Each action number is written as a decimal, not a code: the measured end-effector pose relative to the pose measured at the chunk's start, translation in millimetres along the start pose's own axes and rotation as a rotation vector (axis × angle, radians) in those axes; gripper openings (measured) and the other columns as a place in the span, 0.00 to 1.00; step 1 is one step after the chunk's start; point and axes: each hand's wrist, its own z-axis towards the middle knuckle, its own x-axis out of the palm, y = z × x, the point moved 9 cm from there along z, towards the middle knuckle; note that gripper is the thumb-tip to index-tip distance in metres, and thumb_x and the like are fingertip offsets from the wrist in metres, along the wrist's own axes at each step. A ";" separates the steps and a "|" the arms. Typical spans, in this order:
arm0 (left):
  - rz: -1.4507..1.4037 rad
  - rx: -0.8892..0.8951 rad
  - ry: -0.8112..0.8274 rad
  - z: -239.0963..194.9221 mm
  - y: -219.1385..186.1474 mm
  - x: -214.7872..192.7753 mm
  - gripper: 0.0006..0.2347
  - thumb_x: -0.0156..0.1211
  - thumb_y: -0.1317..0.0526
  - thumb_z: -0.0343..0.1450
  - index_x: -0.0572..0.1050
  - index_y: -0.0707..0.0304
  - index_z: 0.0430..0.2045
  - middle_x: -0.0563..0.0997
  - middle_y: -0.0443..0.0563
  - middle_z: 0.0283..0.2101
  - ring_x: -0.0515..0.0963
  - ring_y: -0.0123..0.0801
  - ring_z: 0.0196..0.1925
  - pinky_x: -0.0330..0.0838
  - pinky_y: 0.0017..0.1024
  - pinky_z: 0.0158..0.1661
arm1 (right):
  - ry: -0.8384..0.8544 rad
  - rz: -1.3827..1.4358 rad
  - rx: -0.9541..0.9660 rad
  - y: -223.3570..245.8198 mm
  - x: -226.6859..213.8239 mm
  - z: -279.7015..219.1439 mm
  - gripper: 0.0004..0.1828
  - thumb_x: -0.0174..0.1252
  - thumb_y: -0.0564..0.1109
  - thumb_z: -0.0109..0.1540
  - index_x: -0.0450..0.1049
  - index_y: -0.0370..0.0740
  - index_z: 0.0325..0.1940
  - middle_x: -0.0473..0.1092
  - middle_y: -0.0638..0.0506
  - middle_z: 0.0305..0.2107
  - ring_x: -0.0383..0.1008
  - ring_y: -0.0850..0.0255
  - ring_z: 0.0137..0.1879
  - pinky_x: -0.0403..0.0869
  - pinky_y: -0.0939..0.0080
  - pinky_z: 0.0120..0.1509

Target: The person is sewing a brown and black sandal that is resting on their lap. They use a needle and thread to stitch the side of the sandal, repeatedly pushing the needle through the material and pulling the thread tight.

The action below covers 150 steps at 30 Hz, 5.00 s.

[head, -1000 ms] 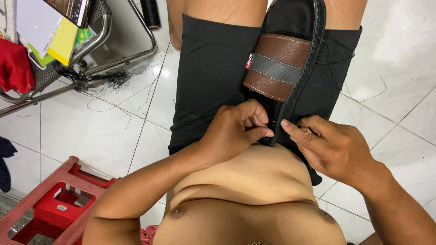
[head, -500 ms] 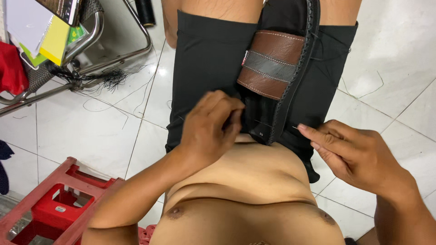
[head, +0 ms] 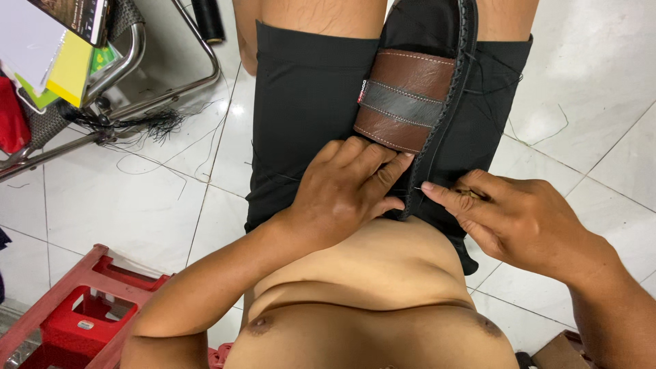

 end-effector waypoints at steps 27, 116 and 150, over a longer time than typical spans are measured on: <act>-0.036 0.121 -0.151 -11.0 -13.1 -28.3 0.02 0.58 0.70 0.73 0.78 0.68 0.36 0.77 0.52 0.34 0.73 0.39 0.31 0.66 0.31 0.30 | -0.130 -0.058 -0.079 18.9 -2.1 18.0 0.19 0.62 0.32 0.62 0.75 0.42 0.57 0.71 0.49 0.38 0.70 0.60 0.30 0.68 0.63 0.27; -1.092 -0.349 -0.161 -6.4 22.5 -76.4 0.10 0.54 0.61 0.74 0.76 0.70 0.41 0.81 0.60 0.34 0.77 0.34 0.33 0.71 0.25 0.33 | -0.583 0.920 0.262 -5.8 -4.4 13.1 0.04 0.65 0.34 0.53 0.76 0.34 0.30 0.71 0.45 0.26 0.68 0.62 0.28 0.67 0.66 0.33; -0.951 -0.247 0.366 -13.7 -12.0 -3.1 0.15 0.50 0.56 0.76 0.73 0.61 0.53 0.76 0.53 0.35 0.76 0.33 0.36 0.68 0.25 0.40 | -0.378 0.504 0.397 -12.3 29.9 -15.5 0.03 0.63 0.41 0.59 0.77 0.41 0.37 0.75 0.54 0.25 0.69 0.67 0.24 0.68 0.67 0.32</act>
